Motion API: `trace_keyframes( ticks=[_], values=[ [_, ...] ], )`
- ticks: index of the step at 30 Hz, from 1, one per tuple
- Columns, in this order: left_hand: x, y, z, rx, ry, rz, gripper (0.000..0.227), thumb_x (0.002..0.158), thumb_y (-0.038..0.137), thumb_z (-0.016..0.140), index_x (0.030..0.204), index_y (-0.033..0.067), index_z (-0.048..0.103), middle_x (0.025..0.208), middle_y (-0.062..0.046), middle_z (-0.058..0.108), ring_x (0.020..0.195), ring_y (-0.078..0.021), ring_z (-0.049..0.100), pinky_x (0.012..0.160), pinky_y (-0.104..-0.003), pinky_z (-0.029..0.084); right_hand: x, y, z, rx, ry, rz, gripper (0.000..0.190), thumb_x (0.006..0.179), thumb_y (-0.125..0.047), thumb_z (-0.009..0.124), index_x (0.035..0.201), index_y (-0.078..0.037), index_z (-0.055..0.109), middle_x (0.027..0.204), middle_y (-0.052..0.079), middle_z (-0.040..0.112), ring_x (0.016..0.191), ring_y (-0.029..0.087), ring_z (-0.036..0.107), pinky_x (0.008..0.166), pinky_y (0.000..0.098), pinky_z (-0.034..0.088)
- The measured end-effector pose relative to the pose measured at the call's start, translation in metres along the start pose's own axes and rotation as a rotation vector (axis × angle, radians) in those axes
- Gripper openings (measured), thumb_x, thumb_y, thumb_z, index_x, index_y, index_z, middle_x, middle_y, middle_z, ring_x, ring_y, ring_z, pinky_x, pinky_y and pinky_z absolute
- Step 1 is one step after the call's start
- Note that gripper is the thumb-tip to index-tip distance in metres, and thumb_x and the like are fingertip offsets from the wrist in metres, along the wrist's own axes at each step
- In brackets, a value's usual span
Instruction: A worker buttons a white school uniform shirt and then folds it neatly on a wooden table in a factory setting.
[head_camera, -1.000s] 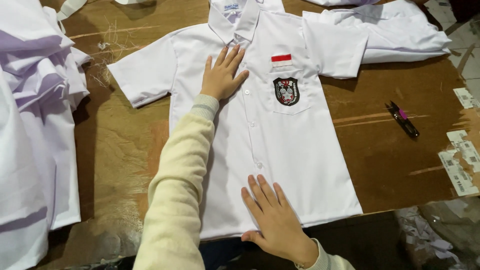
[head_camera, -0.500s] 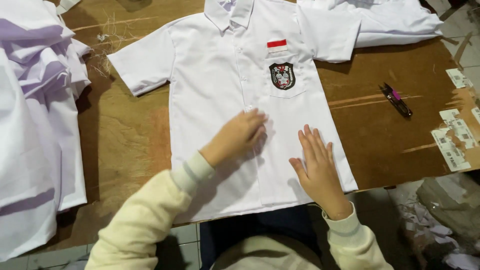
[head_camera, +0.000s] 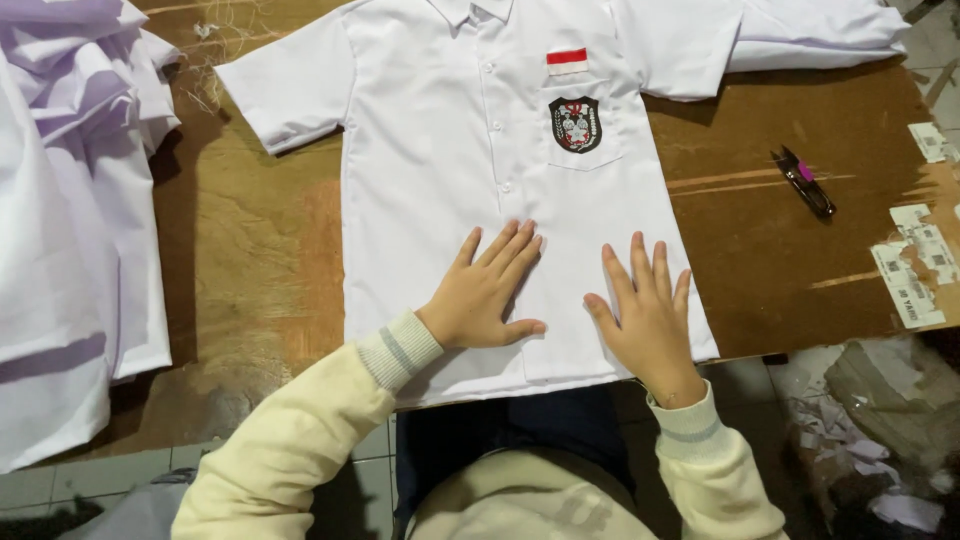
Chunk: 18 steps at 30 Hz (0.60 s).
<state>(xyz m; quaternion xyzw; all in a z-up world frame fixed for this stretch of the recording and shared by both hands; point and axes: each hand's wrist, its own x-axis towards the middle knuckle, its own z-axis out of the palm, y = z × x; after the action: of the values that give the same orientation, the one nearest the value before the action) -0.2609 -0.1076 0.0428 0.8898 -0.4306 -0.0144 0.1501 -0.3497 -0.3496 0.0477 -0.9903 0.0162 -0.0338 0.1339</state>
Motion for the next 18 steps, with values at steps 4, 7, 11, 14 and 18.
trace_keyframes(
  ticks=[4,7,11,14,18],
  values=[
    [0.001,-0.014,-0.002,-0.378,-0.045,0.002,0.114,0.086,0.076,0.061,0.167,0.0134,0.01,0.172,-0.018,0.016,0.159,-0.0333,0.012,0.123,-0.064,0.003,-0.019,-0.004,0.01,0.027,0.312,-0.441,0.048,0.095,-0.041,0.066,0.138,-0.021,0.063,0.146,0.008,0.054,0.142,0.036,0.045,0.116,0.0564,0.027],
    [0.001,-0.026,-0.015,-0.526,-0.068,0.1,0.108,0.084,0.064,0.073,0.163,0.0104,0.024,0.171,-0.021,0.017,0.158,-0.0405,0.008,0.123,-0.066,0.003,-0.03,-0.018,0.02,0.257,0.172,-0.676,0.048,0.085,-0.043,0.078,0.126,-0.02,0.07,0.123,0.001,0.065,0.122,0.027,0.061,0.099,0.0442,0.045],
    [-0.004,-0.022,-0.015,-0.326,-0.105,0.149,0.113,0.076,0.07,0.073,0.162,0.0109,0.03,0.17,-0.022,0.019,0.157,-0.0426,0.01,0.123,-0.066,0.004,-0.031,-0.018,0.015,0.238,0.107,-0.673,0.041,0.086,-0.043,0.077,0.119,-0.021,0.072,0.118,-0.003,0.066,0.124,0.024,0.059,0.1,0.0431,0.042],
    [-0.003,-0.025,-0.01,-0.323,-0.098,0.153,0.115,0.074,0.076,0.068,0.162,0.0134,0.03,0.17,-0.019,0.02,0.158,-0.0406,0.011,0.123,-0.065,0.004,-0.033,-0.022,0.012,0.267,0.13,-0.652,0.015,0.091,-0.022,0.076,0.103,-0.013,0.074,0.103,-0.001,0.067,0.119,0.026,0.064,0.098,0.0424,0.047],
    [-0.002,-0.031,0.002,-0.376,-0.046,0.134,0.113,0.077,0.073,0.07,0.163,0.013,0.027,0.169,-0.019,0.024,0.157,-0.0391,0.015,0.124,-0.064,0.005,-0.037,-0.019,0.023,0.268,0.196,-0.578,0.007,0.097,-0.02,0.068,0.099,-0.013,0.072,0.098,-0.003,0.067,0.115,0.022,0.068,0.1,0.0402,0.049]
  ],
)
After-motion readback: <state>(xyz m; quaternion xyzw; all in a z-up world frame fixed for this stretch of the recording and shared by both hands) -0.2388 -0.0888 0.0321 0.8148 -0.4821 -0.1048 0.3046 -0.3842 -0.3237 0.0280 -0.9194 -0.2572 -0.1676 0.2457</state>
